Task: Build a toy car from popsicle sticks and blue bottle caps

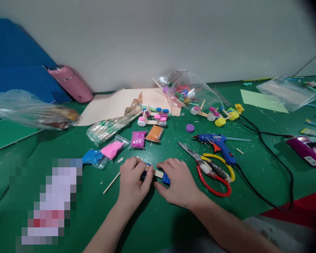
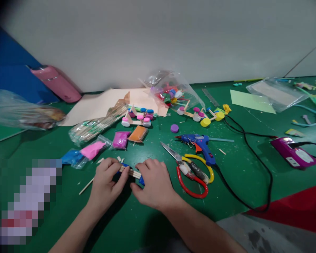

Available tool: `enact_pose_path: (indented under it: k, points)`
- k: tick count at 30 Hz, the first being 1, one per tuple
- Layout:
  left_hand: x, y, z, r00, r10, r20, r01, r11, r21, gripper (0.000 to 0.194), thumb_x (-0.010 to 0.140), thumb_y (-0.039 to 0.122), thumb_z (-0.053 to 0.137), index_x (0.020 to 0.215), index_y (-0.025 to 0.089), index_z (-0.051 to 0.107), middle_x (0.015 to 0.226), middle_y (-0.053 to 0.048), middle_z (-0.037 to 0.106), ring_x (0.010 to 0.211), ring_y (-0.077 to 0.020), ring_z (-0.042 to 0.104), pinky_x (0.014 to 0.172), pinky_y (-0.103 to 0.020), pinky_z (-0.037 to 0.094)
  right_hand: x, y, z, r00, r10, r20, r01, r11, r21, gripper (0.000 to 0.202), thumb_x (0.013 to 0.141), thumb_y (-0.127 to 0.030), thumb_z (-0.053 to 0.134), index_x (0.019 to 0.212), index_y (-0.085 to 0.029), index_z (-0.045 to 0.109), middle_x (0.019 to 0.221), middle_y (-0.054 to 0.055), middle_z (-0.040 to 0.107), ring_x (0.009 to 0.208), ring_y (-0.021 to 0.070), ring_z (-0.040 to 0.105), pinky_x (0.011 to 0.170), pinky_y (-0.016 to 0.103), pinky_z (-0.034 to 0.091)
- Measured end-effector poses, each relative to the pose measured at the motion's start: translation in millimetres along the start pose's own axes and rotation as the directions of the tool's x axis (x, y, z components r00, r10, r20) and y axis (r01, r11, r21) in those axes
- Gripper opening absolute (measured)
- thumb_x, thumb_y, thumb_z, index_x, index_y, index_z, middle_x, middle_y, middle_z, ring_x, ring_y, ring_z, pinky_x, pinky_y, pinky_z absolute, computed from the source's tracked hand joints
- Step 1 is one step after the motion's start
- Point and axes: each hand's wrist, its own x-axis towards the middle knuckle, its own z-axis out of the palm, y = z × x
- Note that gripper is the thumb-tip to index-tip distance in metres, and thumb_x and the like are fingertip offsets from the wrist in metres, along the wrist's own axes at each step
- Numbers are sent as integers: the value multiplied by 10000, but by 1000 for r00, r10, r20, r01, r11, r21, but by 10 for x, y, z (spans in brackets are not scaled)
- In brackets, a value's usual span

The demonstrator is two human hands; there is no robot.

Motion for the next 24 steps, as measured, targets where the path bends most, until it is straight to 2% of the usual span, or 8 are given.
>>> enact_pose_path:
  k: [7, 24]
  points:
    - [-20, 9, -4, 1000, -22, 0, 22, 999, -30, 196, 794, 209, 478, 603, 166, 497, 687, -33, 453, 668, -175, 440, 614, -323, 353, -19, 6, -19, 1000, -18, -11, 19, 997, 75, 394, 685, -273, 554, 1071, -204, 522, 1011, 59, 543, 919, 236, 468, 776, 358, 331]
    - [-33, 12, 2, 999, -49, 5, 50, 998, -45, 210, 800, 210, 463, 592, 176, 471, 667, -22, 441, 679, -178, 430, 612, -322, 339, -9, 8, 27, 999, -18, -42, 22, 994, 107, 346, 693, -243, 556, 1037, -210, 534, 1013, 53, 551, 906, 229, 479, 783, 364, 344]
